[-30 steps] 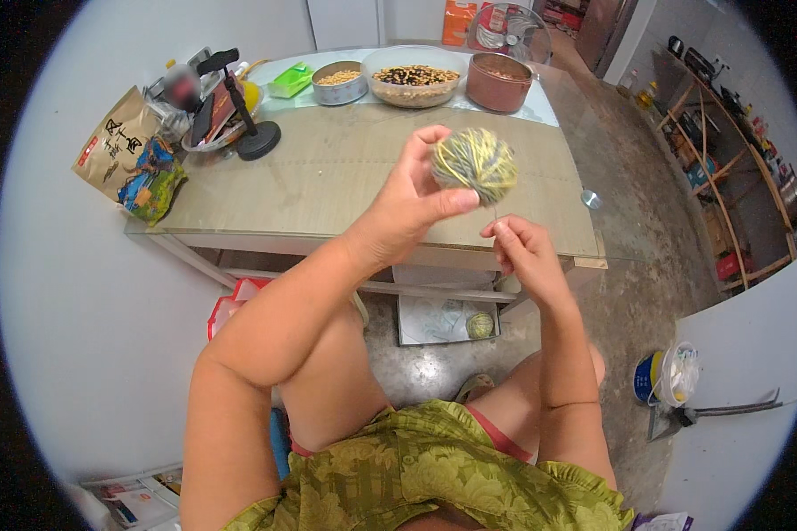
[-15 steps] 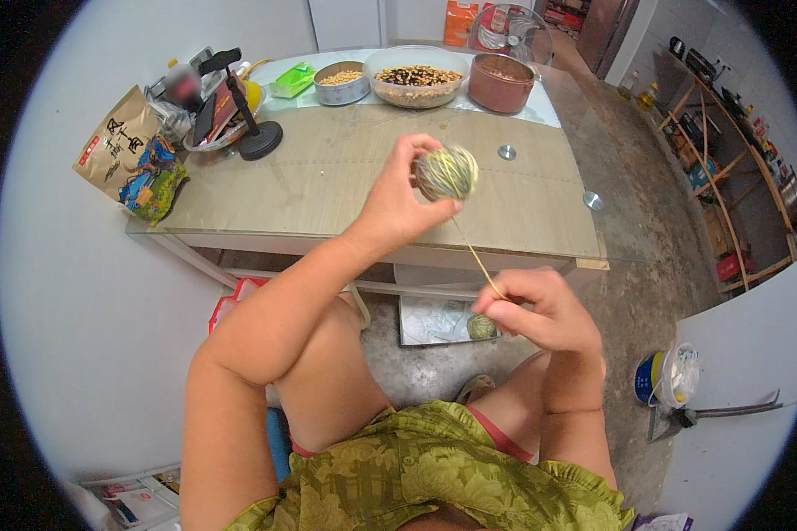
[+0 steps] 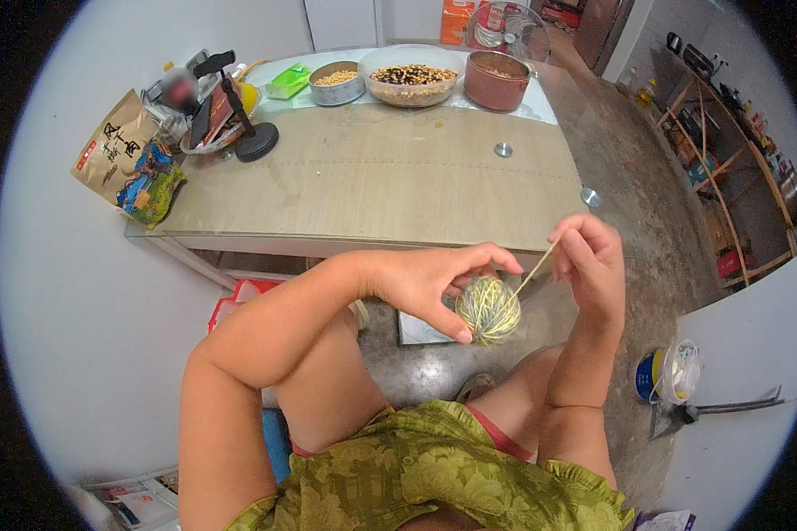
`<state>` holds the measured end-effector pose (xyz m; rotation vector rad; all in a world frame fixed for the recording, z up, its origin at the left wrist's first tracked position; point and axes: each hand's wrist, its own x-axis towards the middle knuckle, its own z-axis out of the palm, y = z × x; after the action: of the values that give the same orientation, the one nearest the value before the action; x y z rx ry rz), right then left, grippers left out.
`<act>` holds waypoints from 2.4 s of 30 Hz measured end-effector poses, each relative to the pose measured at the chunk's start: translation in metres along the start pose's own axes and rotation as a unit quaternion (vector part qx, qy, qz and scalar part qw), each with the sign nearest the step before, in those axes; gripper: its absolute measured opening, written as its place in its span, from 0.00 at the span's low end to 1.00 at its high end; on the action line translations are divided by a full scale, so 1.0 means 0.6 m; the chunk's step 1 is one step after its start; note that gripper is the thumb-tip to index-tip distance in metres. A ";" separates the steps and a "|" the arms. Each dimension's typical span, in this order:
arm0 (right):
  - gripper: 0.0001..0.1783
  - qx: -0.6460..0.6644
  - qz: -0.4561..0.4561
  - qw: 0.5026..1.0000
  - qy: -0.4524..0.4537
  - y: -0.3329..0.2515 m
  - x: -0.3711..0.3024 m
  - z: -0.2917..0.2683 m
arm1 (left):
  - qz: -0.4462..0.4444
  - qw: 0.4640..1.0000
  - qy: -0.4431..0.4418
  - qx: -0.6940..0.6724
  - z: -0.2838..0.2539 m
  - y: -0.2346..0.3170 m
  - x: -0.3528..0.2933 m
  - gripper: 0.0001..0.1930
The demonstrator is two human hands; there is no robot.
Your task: The person winds a ball of yellow and white yarn by hand, rotating the ball in the left hand while pulling the strand with the right hand to form a tight sphere. The person sits on the floor in front of a low table with bowls of food and other items.
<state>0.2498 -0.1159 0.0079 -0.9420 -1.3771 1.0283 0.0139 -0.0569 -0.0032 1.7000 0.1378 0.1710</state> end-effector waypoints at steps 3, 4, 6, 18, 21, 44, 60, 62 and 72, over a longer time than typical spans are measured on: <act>0.11 0.008 0.031 0.999 0.006 0.029 0.016 -0.005 | 0.041 0.999 0.007 0.008 0.008 0.007 0.006 0.43; 0.11 0.011 0.044 0.999 0.008 0.037 0.021 -0.006 | 0.044 0.998 0.022 -0.039 0.009 0.010 0.006 0.43; 0.11 0.011 0.060 0.998 0.015 0.059 0.030 -0.004 | 0.049 0.989 0.050 -0.131 0.011 0.014 0.005 0.43; 0.15 -0.056 0.133 0.985 -0.095 0.107 0.033 0.057 | 0.170 0.897 0.401 -0.075 -0.028 0.009 0.006 0.41; 0.16 -0.083 0.127 0.980 -0.130 0.107 0.021 0.074 | 0.158 0.875 0.455 -0.055 -0.036 0.002 0.008 0.38; 0.13 0.135 -0.036 0.990 0.005 0.000 -0.006 -0.014 | -0.043 0.996 0.036 -0.071 -0.018 -0.005 -0.013 0.34; 0.13 -0.002 0.123 0.992 -0.002 0.110 0.056 -0.004 | 0.194 0.903 0.303 -0.235 -0.026 0.028 -0.007 0.39; 0.13 -0.023 0.148 0.989 0.000 0.110 0.056 0.000 | 0.205 0.879 0.365 -0.230 -0.033 0.028 -0.006 0.37; 0.16 -0.132 0.154 0.947 -0.250 0.054 0.016 0.053 | 0.119 0.755 0.616 0.189 -0.097 -0.024 -0.022 0.33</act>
<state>0.2168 -0.0989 -0.0201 -1.1707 -1.8621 1.4101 -0.0103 -0.0012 -0.0100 1.7211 0.9900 1.5501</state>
